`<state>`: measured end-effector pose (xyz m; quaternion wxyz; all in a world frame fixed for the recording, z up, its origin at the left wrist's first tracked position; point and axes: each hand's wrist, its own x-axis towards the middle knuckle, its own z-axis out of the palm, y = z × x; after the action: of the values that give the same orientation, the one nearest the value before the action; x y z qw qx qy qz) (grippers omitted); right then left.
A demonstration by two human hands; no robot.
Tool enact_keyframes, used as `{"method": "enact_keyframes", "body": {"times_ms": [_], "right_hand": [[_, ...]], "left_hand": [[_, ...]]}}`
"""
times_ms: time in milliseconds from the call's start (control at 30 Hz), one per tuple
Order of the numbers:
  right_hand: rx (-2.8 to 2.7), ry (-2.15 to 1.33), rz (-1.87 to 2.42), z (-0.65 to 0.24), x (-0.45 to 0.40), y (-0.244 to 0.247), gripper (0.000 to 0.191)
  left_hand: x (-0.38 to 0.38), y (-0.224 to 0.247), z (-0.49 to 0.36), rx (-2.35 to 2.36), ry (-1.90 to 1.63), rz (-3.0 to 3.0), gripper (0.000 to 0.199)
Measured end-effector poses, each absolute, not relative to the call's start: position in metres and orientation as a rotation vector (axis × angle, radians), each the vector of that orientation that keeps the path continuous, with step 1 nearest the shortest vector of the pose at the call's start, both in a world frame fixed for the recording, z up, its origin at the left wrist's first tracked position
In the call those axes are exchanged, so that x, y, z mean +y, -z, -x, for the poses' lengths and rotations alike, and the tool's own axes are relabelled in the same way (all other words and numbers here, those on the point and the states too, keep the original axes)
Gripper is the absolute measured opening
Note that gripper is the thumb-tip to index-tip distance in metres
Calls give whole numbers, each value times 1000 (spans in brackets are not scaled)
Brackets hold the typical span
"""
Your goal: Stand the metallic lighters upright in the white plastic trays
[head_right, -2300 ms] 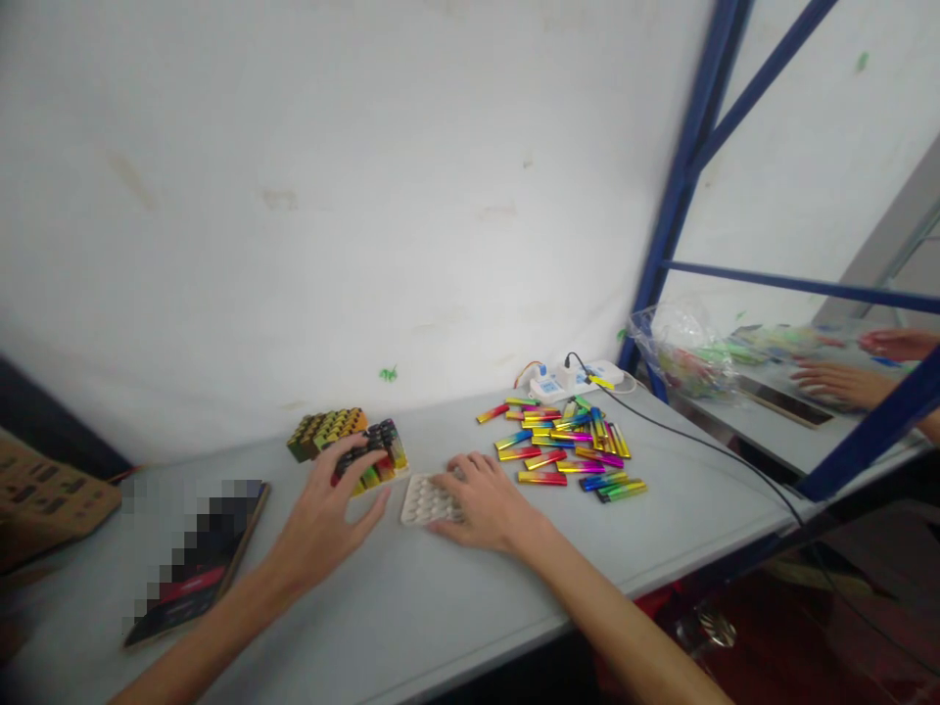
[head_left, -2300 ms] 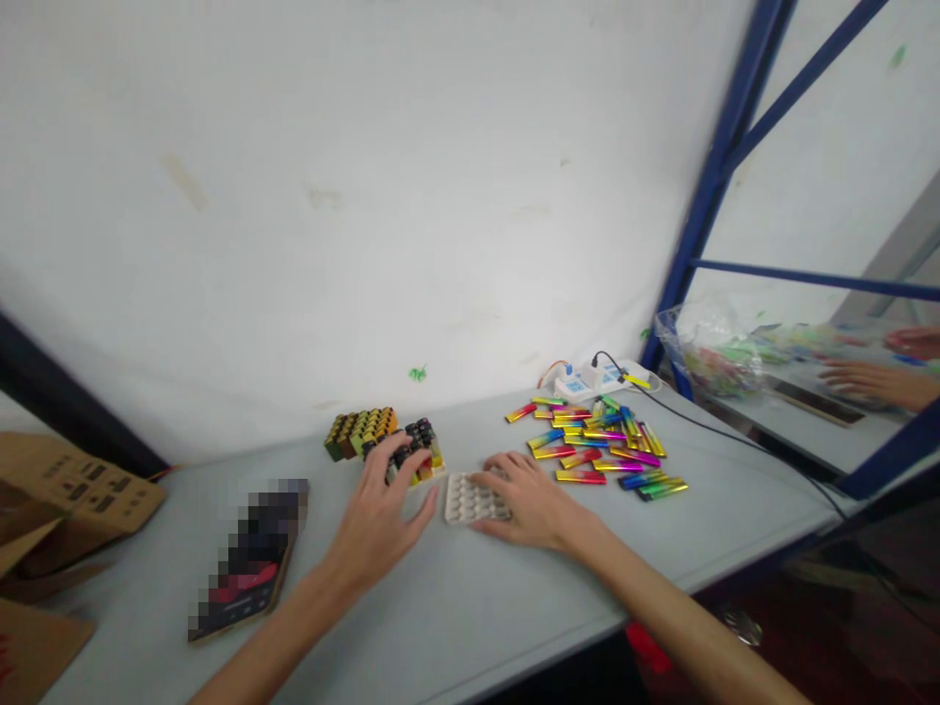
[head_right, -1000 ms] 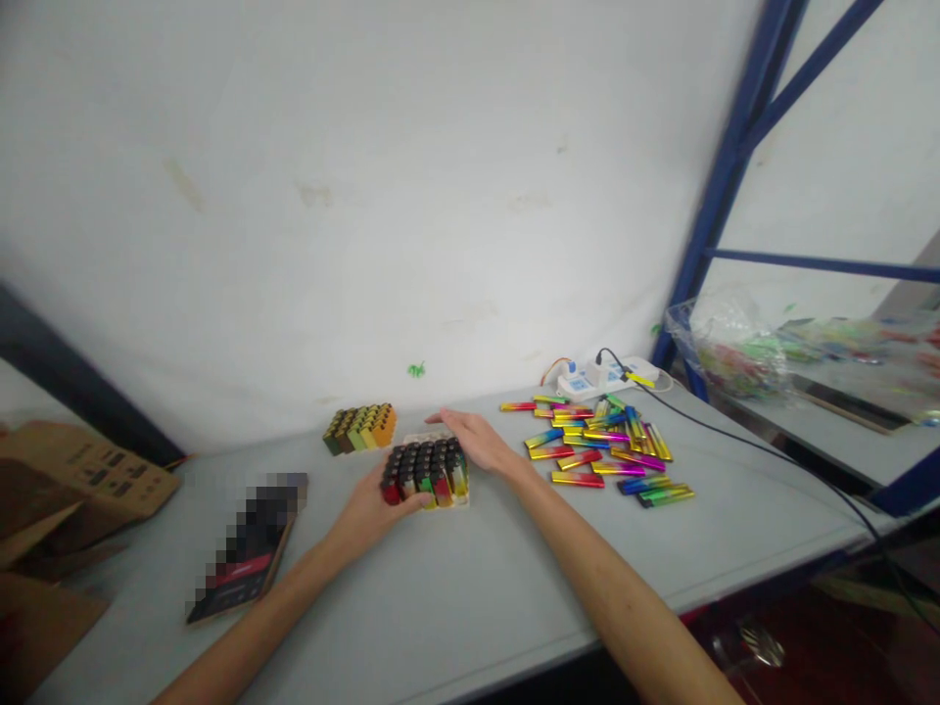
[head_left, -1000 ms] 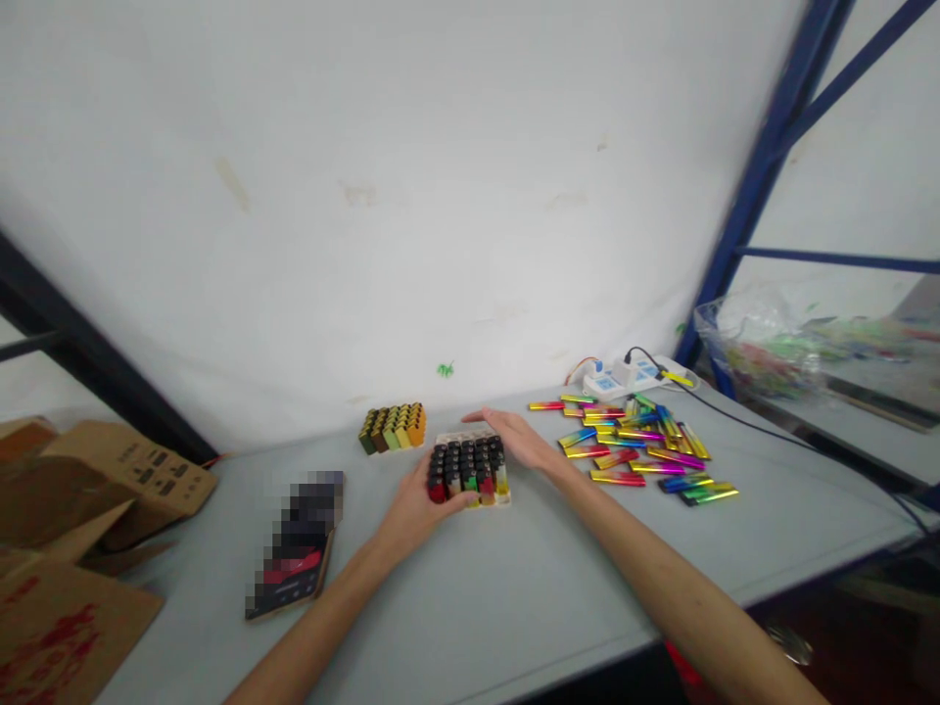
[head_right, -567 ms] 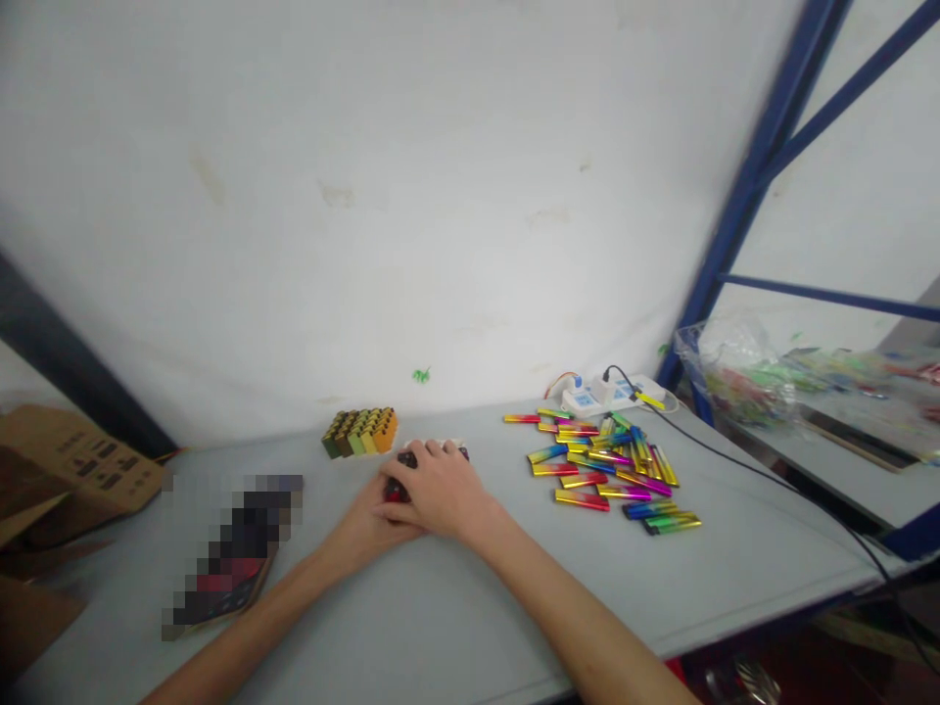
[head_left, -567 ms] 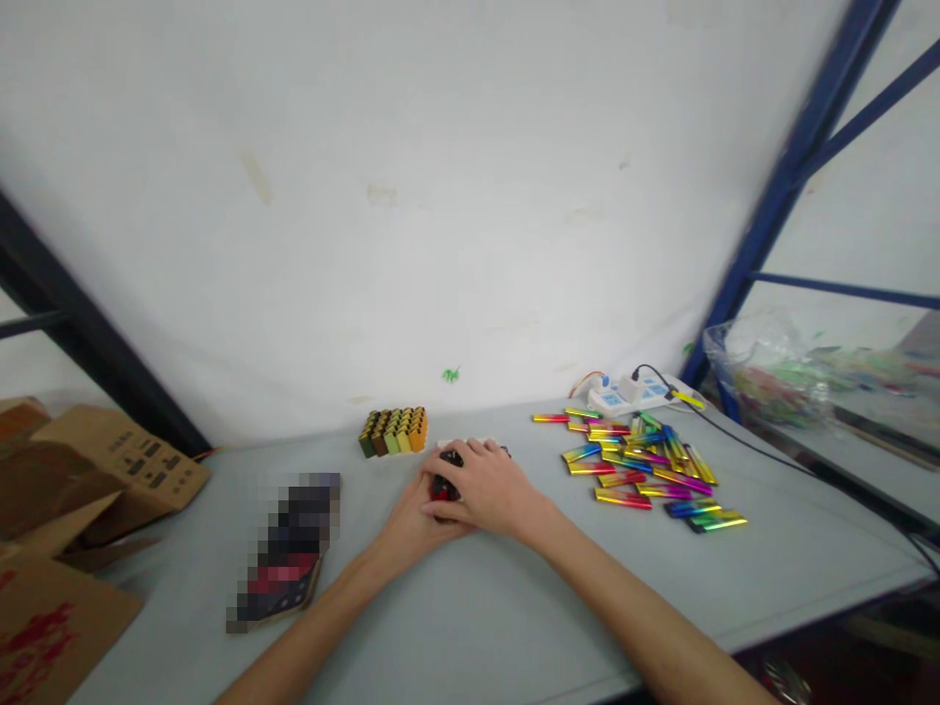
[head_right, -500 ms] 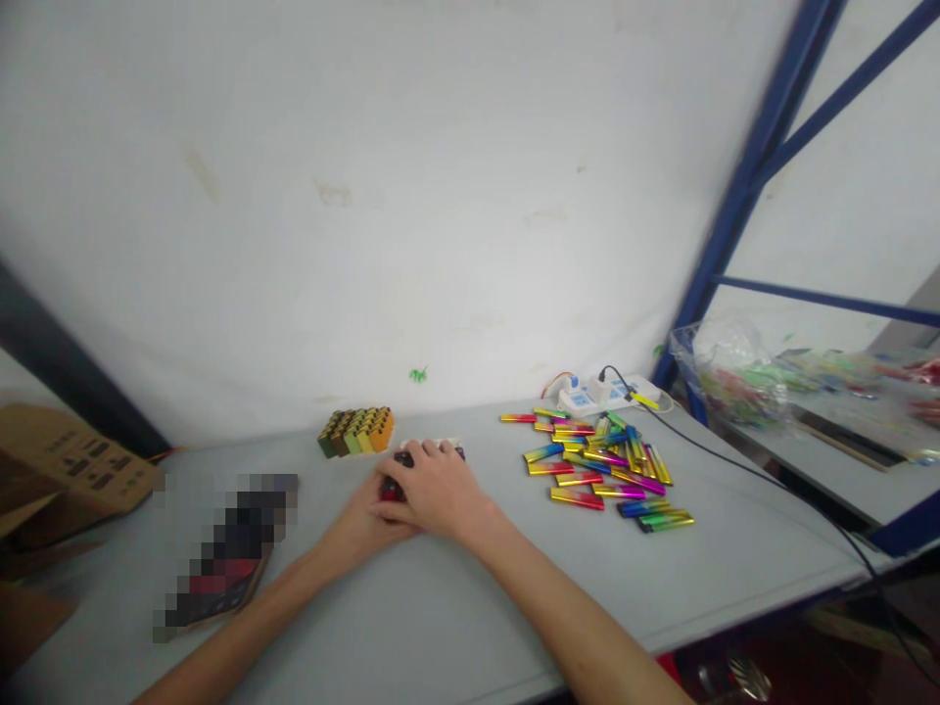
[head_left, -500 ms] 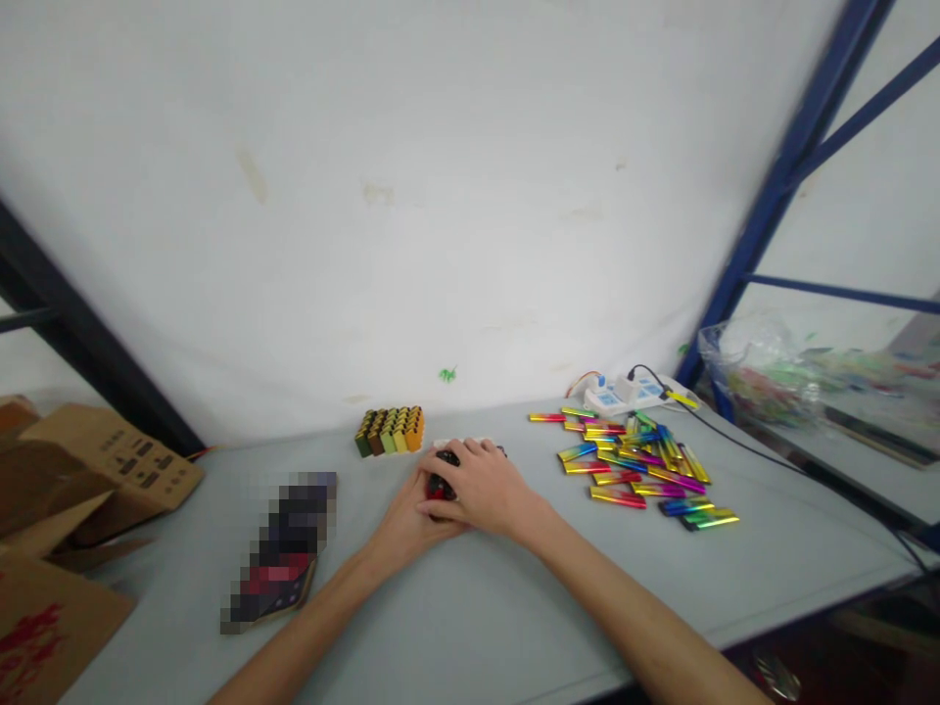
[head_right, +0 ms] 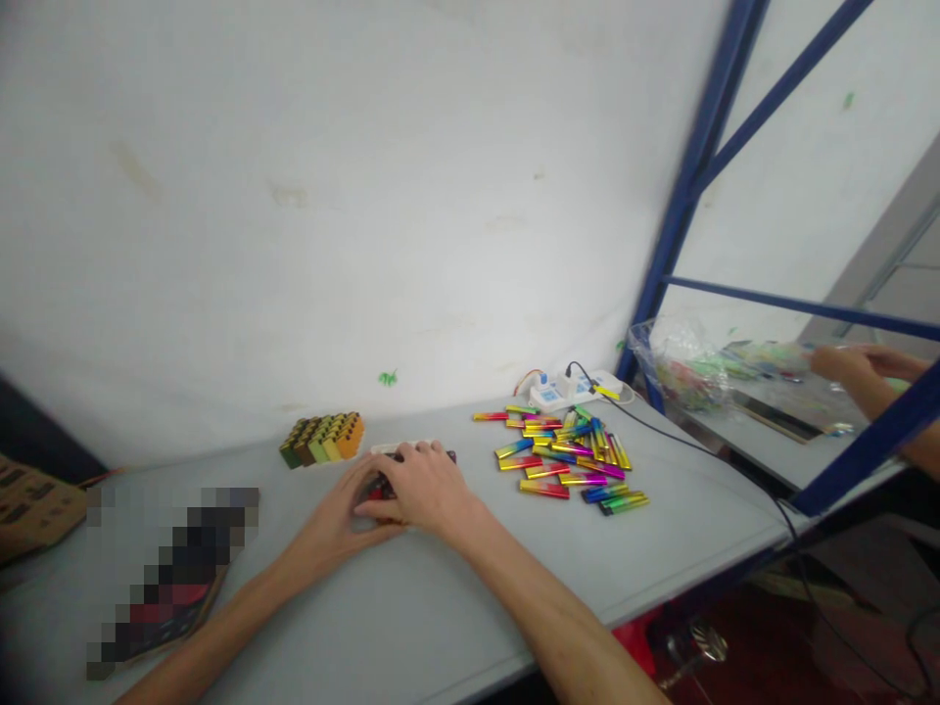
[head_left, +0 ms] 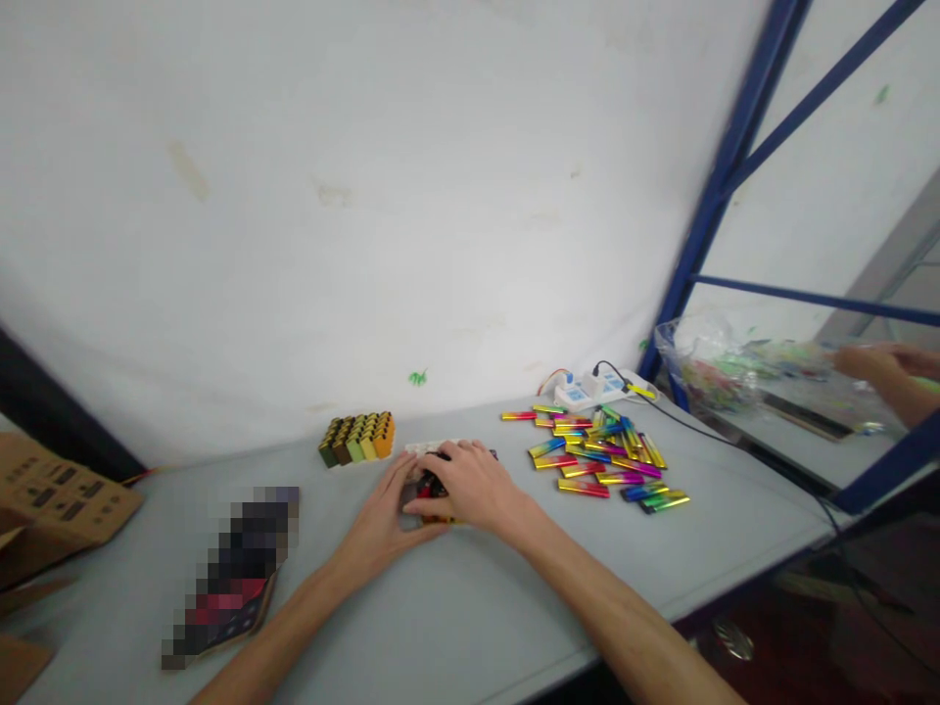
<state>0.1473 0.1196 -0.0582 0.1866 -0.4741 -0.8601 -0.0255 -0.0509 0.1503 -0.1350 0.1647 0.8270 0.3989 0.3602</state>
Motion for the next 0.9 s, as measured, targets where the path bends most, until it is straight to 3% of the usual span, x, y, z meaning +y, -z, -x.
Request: {"method": "enact_keyframes", "body": {"times_ms": [233,567,733,900], "right_hand": [[-2336,-73,1548,-194,123,46,67],[-2082,-149,1793,-238,139,46,66],[-1945,-137,1842,-254,142,45,61],[-1798,-185,1949,-272,147,45,63]], "left_hand": [[150,136,58,1173,-894,-2477,88],[136,116,45,1180,-973,-2496,56],[122,112,7,1047,-916,-2284,49],[127,113,-60,829,-921,-1883,64]]}}
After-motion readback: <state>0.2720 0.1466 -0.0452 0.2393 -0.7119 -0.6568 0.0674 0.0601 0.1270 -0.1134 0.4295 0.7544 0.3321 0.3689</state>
